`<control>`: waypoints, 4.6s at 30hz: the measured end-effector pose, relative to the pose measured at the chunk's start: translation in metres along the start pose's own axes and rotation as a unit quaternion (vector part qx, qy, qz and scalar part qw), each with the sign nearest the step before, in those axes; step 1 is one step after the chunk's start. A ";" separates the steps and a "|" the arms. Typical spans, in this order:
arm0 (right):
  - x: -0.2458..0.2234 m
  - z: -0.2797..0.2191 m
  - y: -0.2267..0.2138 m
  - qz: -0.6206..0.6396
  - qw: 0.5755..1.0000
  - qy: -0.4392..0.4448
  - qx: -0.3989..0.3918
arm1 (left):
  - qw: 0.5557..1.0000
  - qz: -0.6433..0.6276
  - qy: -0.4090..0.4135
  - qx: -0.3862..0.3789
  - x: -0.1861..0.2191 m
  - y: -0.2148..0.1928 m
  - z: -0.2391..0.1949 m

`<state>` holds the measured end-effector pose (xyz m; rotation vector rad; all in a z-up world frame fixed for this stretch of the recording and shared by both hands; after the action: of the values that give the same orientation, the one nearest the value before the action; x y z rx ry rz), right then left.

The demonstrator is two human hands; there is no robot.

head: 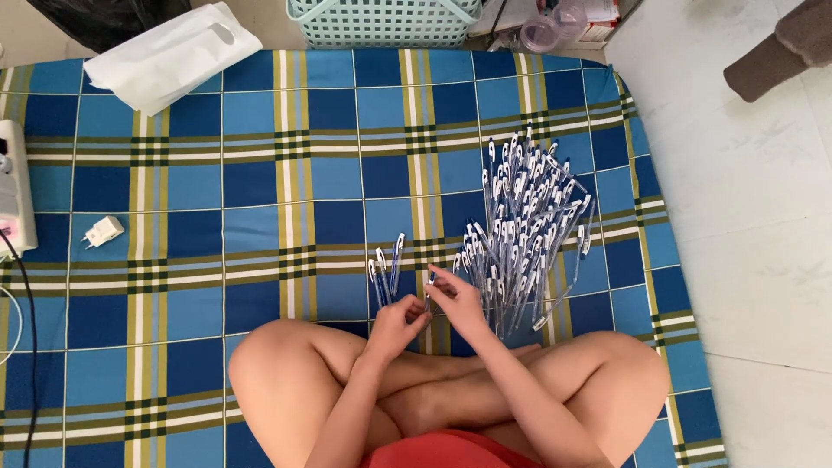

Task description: The person sits cross-legged on a mattress and assembles pens by inserting blue ink cartridges into white pen bodies. They pick up a pen body and a cartridge, insert the cartridge, and place the assembled pen into a clear plastic stand.

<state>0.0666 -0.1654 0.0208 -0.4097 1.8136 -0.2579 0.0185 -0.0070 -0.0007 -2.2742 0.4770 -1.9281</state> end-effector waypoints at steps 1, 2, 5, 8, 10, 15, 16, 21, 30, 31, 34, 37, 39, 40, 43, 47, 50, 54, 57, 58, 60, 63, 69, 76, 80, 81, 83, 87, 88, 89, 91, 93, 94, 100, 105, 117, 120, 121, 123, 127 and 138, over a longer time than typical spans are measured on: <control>-0.004 0.002 -0.008 0.000 1.000 -0.001 0.000 | 1.000 0.000 0.001 0.000 0.006 -0.006 0.000; -0.009 0.006 -0.017 0.000 1.000 -0.007 0.013 | 1.000 0.018 -0.001 0.017 0.012 -0.013 0.000; -0.026 0.023 -0.052 -0.035 0.997 0.007 0.067 | 0.989 0.060 -0.042 0.127 -0.005 -0.029 0.007; -0.014 0.055 -0.088 -0.132 0.982 0.006 0.133 | 0.961 0.096 -0.086 0.246 -0.035 -0.039 0.011; -0.001 0.074 -0.107 -0.192 0.969 -0.015 0.155 | 0.951 0.108 -0.091 0.276 -0.042 -0.038 0.013; -0.036 0.069 -0.119 -0.322 0.932 -0.043 0.163 | 0.949 0.217 -0.050 0.221 -0.050 -0.017 0.025; -0.030 0.071 -0.110 -0.323 0.931 -0.044 0.163 | 0.949 0.217 -0.050 0.222 -0.054 -0.015 0.028; -0.020 0.050 -0.059 -0.233 0.954 -0.125 0.140 | 0.923 0.312 0.004 0.224 -0.067 -0.006 0.040; 0.022 0.006 -0.001 -0.136 0.980 -0.140 0.042 | 0.898 0.364 0.028 0.246 -0.059 -0.004 0.039; 0.028 0.005 0.000 -0.136 0.980 -0.140 0.044 | 0.898 0.364 0.030 0.245 -0.060 -0.003 0.041; 0.040 0.003 0.003 -0.096 0.990 -0.093 0.045 | 0.883 0.383 0.042 0.268 -0.059 -0.002 0.041; 0.039 0.006 0.004 -0.051 0.997 -0.038 0.038 | 0.899 0.328 0.051 0.286 -0.046 -0.004 0.037; 0.035 0.006 0.005 0.135 0.991 0.001 0.017 | 0.912 0.286 0.094 0.280 -0.037 -0.003 0.033; 0.027 0.005 0.003 0.136 0.991 0.000 0.017 | 0.911 0.287 0.095 0.280 -0.036 -0.001 0.031; 0.013 0.005 0.000 0.151 0.988 0.017 0.009 | 0.912 0.289 0.168 0.236 -0.029 0.008 0.025; 0.024 0.008 0.000 0.168 0.985 0.034 0.018 | 0.927 0.258 0.197 0.187 -0.019 0.016 0.022; 0.037 0.011 0.003 0.182 0.982 0.046 0.016 | 0.935 0.244 0.199 0.164 -0.015 0.016 0.022; 0.049 0.014 0.006 0.218 0.971 0.093 -0.003 | 0.939 0.208 0.175 0.212 -0.010 0.010 0.027; 0.055 0.015 0.007 0.260 0.956 0.134 -0.014 | 0.921 0.242 0.171 0.254 -0.016 0.003 0.039; 0.055 0.014 0.005 0.260 0.956 0.135 -0.015 | 0.921 0.242 0.170 0.254 -0.018 0.004 0.040; 0.055 0.014 0.001 0.288 0.944 0.159 -0.025 | 0.915 0.297 0.145 0.231 -0.021 0.006 0.044; 0.061 0.018 -0.006 0.318 0.932 0.170 -0.015 | 0.914 0.338 0.094 0.203 -0.032 0.011 0.049; 0.043 0.025 -0.037 0.312 0.938 0.113 0.097 | 0.926 0.307 0.112 0.189 -0.037 0.010 0.030; 0.037 0.032 -0.053 0.256 0.944 0.066 0.200 | 0.922 0.297 0.168 0.183 -0.020 0.016 0.006; 0.030 0.025 -0.055 0.234 0.946 0.023 0.224 | 0.920 0.294 0.188 0.180 -0.019 0.016 0.003; 0.030 0.025 -0.055 0.231 0.946 0.016 0.226 | 0.917 0.297 0.194 0.181 -0.019 0.016 0.002; 0.029 0.023 -0.054 0.223 0.948 0.015 0.225 | 0.918 0.295 0.196 0.178 -0.016 0.015 0.001; 0.028 0.023 -0.051 0.218 0.952 0.021 0.213 | 0.923 0.282 0.201 0.170 -0.006 0.012 0.000; 0.030 0.023 -0.050 0.218 0.952 0.021 0.213 | 0.923 0.282 0.201 0.171 -0.009 0.014 0.000; 0.032 0.024 -0.048 0.222 0.952 0.021 0.210 | 0.918 0.294 0.199 0.179 -0.013 0.014 0.001; 0.031 0.023 -0.048 0.226 0.952 0.020 0.206 | 0.913 0.305 0.197 0.188 -0.016 0.015 0.001; 0.026 0.020 -0.049 0.235 0.948 0.022 0.212 | 0.913 0.301 0.200 0.189 -0.015 0.014 0.001; 0.028 0.021 -0.048 0.235 0.949 0.022 0.211 | 0.913 0.301 0.200 0.189 -0.013 0.014 0.001; 0.033 0.018 -0.035 0.207 0.961 0.013 0.185 | 0.922 0.282 0.197 0.179 -0.009 0.015 0.001; 0.015 0.008 -0.022 0.087 0.985 -0.065 0.136 | 0.937 0.254 0.162 0.177 -0.010 0.013 0.002; 0.052 0.000 -0.017 -0.366 0.930 0.013 -0.026 | 0.941 0.095 0.080 0.314 -0.010 -0.002 0.004; 0.076 0.008 -0.012 -0.397 0.917 0.017 -0.023 | 0.923 0.027 0.052 0.380 -0.005 -0.020 -0.001; 0.072 0.006 -0.013 -0.397 0.917 0.018 -0.024 | 0.923 0.028 0.051 0.380 -0.008 -0.025 0.000; 0.065 0.004 -0.018 -0.410 0.912 0.020 -0.006 | 0.898 -0.027 0.012 0.440 -0.016 -0.035 0.000; 0.040 -0.005 -0.026 -0.397 0.917 0.030 -0.023 | 0.878 -0.077 -0.014 0.472 -0.015 -0.038 -0.002; 0.048 0.000 -0.034 -0.387 0.920 0.055 0.015 | 0.980 0.038 0.008 0.197 -0.005 -0.005 0.001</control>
<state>0.0601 -0.2158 -0.0091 -1.1054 1.6733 -0.8669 0.0194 -0.0007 -0.0044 -1.9607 0.1607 -1.8136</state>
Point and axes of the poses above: each hand's wrist, its own z-axis towards the middle knuckle, its own y-axis out of the palm, x = y × z, the point moved 2 cm from there along z, towards the middle knuckle, and after that the axes turned 6 degrees about -z, right-handed, at the moved point
